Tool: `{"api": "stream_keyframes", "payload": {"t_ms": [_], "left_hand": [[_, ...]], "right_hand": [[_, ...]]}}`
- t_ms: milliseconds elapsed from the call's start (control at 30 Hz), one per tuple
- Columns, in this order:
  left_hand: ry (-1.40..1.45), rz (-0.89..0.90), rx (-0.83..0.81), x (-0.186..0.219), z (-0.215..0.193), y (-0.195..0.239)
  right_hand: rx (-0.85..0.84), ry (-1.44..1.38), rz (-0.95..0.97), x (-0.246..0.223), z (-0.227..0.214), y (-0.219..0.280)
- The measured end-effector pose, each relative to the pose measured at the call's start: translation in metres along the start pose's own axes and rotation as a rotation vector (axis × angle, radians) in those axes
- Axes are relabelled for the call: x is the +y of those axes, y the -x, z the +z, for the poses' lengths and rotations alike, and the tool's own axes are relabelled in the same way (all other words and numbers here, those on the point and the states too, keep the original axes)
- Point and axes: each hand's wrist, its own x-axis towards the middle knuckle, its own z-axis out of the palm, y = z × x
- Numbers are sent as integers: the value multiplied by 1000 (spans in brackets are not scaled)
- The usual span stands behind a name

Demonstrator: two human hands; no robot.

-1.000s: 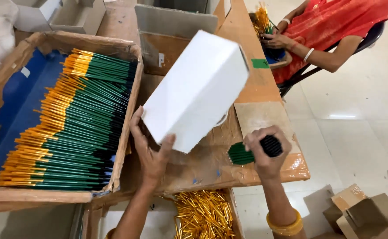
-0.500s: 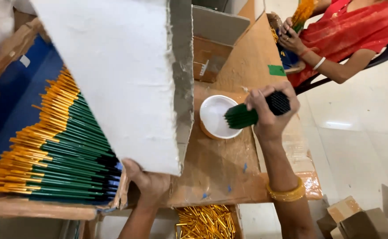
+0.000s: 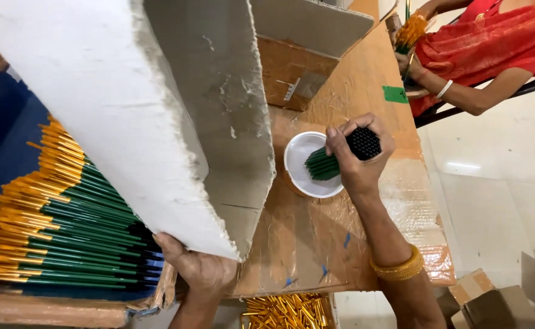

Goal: Inserting green brush handles into gold metal ferrules and packing them into a box.

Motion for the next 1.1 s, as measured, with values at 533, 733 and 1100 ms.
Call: {"api": "stream_keyframes", "payload": {"t_ms": [533, 733, 1100], "left_hand": [[-27, -62, 5, 2, -3, -1], [15, -92, -23, 0, -7, -1], [-7, -108, -207, -13, -18, -3]], "right_hand": [[-20, 61, 18, -1, 8, 3], [5, 22, 13, -2, 6, 3], [130, -319, 120, -4, -15, -5]]}}
